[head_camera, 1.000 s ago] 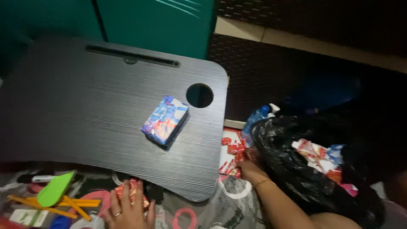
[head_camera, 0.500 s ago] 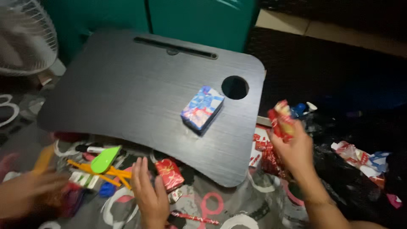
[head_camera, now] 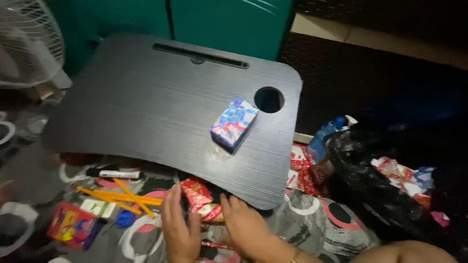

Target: The person sits and sorts through a pile of stationery items, including pencils, markers, erasers, and small boxes. They unwrap and rewrap some items, then place them on a small table or into a black plastic bag.

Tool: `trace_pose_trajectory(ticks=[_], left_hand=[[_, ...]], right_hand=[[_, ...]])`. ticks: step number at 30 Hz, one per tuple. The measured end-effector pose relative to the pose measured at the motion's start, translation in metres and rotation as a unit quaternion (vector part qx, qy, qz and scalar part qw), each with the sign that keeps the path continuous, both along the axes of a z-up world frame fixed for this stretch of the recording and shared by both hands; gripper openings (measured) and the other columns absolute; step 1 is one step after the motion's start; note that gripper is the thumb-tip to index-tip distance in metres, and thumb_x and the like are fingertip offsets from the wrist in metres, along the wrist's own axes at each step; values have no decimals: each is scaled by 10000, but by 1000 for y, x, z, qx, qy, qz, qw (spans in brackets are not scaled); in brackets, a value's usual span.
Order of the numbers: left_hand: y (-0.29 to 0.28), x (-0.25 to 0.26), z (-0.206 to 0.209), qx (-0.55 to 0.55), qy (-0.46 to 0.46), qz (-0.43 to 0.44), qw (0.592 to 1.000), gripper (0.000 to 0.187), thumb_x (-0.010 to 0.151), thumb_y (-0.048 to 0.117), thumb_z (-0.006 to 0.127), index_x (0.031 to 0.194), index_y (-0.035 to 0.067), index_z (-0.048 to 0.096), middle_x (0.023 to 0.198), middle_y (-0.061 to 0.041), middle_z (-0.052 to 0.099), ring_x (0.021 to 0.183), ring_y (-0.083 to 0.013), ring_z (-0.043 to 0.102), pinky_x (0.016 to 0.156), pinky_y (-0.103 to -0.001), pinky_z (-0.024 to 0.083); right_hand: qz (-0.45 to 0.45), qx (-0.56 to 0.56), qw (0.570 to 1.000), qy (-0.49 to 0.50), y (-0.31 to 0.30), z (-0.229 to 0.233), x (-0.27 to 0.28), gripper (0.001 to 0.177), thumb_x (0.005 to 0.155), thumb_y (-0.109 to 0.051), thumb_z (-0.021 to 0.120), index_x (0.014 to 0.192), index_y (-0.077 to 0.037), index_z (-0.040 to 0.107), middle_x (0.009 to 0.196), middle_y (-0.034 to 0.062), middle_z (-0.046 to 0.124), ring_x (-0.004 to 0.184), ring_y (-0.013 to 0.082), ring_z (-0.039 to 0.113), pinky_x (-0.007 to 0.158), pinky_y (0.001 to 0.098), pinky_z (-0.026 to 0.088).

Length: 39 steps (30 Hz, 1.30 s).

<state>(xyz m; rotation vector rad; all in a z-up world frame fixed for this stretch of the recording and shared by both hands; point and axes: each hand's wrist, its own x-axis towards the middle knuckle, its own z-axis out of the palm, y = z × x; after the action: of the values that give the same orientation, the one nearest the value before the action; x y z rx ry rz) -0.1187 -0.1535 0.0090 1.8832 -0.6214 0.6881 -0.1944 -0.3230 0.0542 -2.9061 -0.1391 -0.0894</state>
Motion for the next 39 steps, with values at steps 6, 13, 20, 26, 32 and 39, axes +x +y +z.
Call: trace_pose_trajectory(ticks=[6, 13, 20, 26, 32, 39], left_hand=[[-28, 3, -19, 234, -34, 38, 971, 751, 568, 546, 775, 1218, 180, 687, 1403, -164, 549, 1351, -413, 459, 1009, -701, 328], [-40, 25, -29, 483, 142, 52, 863, 560, 739, 608, 720, 1191, 278, 734, 1284, -35, 602, 1331, -237, 537, 1152, -609, 374], [-49, 79, -70, 496, 42, 11, 867, 850, 573, 519, 786, 1324, 139, 664, 1469, -273, 457, 1390, -503, 399, 977, -653, 433], [-51, 106, -107, 731, 129, -59, 668, 571, 947, 537, 531, 1436, 243, 543, 1603, -156, 365, 1479, -432, 312, 1222, -674, 257], [-45, 120, -105, 580, 14, -40, 814, 598, 823, 450, 585, 1337, 145, 613, 1470, -198, 486, 1400, -460, 404, 1157, -680, 291], [-52, 100, -82, 531, -3, -48, 846, 636, 727, 420, 627, 1269, 88, 655, 1372, -231, 565, 1345, -483, 445, 1097, -691, 290]], right_hand=[[-22, -70, 946, 314, -122, 64, -57, 240, 857, -247, 644, 960, -73, 772, 994, 187, 725, 969, 383, 680, 802, 535, 531], [-210, -108, 952, 196, -297, -22, 35, 319, 818, -145, 661, 1081, 34, 684, 1042, 273, 705, 987, 411, 702, 872, 486, 572], [-349, 31, 936, 16, -386, -129, 110, 1153, 610, -599, 918, 1442, 30, 427, 1550, 357, 248, 1438, 507, 279, 1185, 530, 299], [-357, -31, 924, 136, -385, -136, 120, 1223, 582, -836, 743, 1551, -178, 390, 1587, 311, 261, 1470, 500, 264, 1205, 556, 276], [-331, -161, 914, 170, -340, -108, 119, 854, 824, -791, 588, 1489, -269, 467, 1604, 234, 279, 1441, 502, 312, 1170, 577, 304], [-316, -42, 941, 117, -339, -109, 109, 600, 759, -428, 700, 1303, -202, 582, 1284, 146, 608, 1119, 410, 625, 931, 504, 530]])
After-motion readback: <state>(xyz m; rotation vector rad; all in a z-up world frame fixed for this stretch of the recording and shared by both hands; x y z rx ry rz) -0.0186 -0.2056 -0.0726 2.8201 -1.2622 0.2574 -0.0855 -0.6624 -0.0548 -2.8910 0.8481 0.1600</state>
